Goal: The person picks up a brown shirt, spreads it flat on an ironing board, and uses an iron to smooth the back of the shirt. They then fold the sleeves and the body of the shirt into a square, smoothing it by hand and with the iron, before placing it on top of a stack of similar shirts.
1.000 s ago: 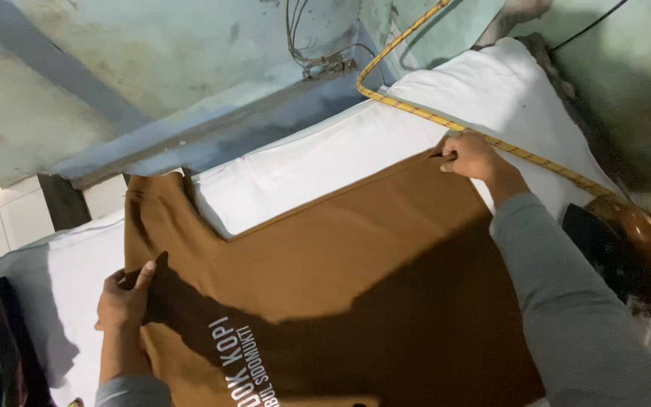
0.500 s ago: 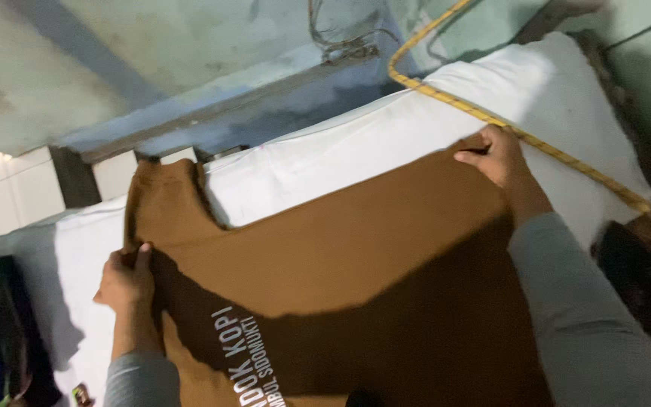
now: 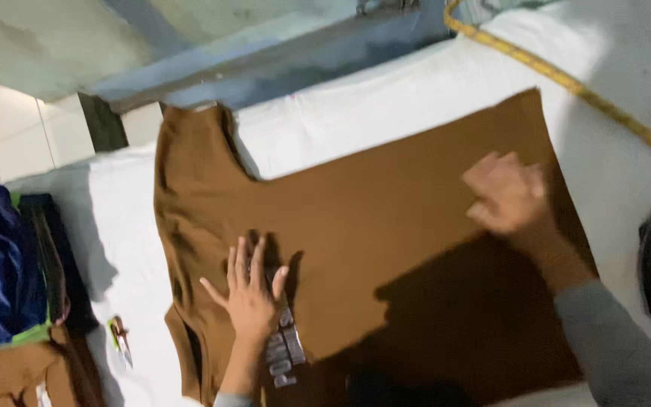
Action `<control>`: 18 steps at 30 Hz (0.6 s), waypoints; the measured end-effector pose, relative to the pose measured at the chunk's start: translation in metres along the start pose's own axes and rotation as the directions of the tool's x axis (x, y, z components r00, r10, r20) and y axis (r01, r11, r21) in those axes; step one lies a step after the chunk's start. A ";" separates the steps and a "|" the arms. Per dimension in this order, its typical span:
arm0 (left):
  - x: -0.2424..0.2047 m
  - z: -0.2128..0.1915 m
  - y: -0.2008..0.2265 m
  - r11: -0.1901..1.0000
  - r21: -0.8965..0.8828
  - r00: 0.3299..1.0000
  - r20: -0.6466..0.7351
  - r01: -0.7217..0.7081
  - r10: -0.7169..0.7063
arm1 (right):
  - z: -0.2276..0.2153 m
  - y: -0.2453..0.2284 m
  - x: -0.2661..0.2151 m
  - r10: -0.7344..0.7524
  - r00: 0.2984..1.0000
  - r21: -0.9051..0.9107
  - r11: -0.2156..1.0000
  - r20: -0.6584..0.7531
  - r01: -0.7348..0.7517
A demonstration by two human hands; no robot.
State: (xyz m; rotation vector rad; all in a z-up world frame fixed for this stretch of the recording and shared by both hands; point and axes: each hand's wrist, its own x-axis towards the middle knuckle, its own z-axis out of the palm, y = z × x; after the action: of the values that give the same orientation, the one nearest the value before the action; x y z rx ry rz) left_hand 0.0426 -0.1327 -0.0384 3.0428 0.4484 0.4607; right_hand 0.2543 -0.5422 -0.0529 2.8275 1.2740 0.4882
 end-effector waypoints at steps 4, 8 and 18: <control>-0.020 0.012 0.002 0.983 0.014 0.952 0.249 0.182 -0.180 | 0.009 0.033 -0.033 0.332 0.943 -0.374 0.875 0.004 -0.307; -0.035 -0.017 0.040 0.993 0.028 0.984 0.139 0.112 -0.115 | -0.085 -0.026 0.026 0.279 0.960 -0.536 0.814 0.023 -0.224; -0.182 -0.040 0.131 0.968 -0.121 0.939 0.244 -0.218 0.242 | -0.065 -0.029 -0.191 0.655 0.747 -0.059 0.755 0.117 -0.653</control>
State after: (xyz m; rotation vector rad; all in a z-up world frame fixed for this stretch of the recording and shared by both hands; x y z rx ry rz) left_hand -0.0992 -0.3105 -0.0423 3.0163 0.0562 0.0831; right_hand 0.0963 -0.6705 -0.0482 3.1634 0.1998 0.2866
